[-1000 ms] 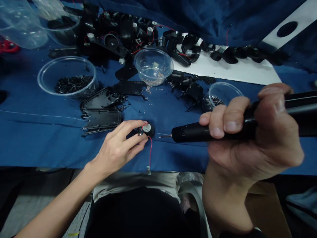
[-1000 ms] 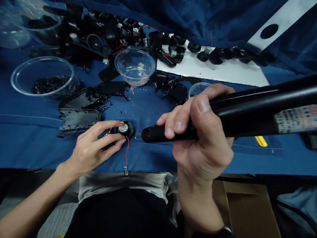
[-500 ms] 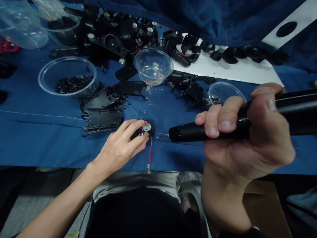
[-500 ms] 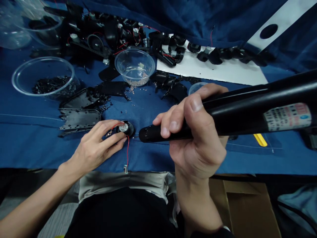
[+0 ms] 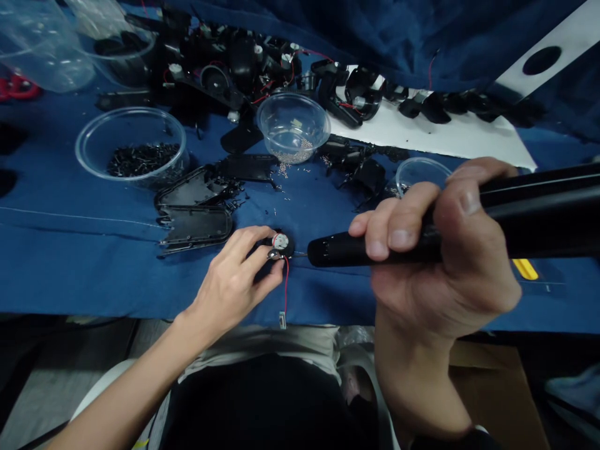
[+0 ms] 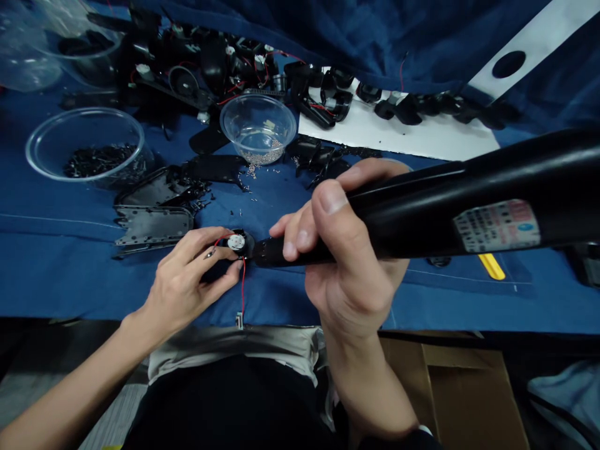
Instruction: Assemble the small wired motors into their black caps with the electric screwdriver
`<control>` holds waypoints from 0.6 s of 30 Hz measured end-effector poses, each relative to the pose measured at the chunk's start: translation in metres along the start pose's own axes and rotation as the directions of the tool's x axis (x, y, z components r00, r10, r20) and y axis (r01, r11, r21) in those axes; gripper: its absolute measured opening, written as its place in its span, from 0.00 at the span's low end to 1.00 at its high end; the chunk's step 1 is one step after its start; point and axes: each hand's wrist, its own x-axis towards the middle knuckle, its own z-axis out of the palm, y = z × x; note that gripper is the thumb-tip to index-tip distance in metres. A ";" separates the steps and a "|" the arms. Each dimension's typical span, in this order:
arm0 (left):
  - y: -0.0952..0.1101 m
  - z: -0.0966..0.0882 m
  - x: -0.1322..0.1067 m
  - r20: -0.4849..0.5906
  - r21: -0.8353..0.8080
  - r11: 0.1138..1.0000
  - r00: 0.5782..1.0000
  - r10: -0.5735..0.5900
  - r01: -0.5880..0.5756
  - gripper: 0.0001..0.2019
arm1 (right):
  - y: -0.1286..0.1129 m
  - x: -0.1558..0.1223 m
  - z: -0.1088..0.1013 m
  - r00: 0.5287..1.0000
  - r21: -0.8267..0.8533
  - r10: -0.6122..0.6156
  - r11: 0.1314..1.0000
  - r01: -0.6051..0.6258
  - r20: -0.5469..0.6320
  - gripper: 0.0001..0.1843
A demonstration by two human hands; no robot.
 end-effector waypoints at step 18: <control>0.009 0.002 -0.004 0.009 -0.032 0.995 0.996 -0.093 0.093 0.09 | -0.005 0.001 -0.005 0.994 -0.015 -0.109 0.994 0.109 -0.007 0.07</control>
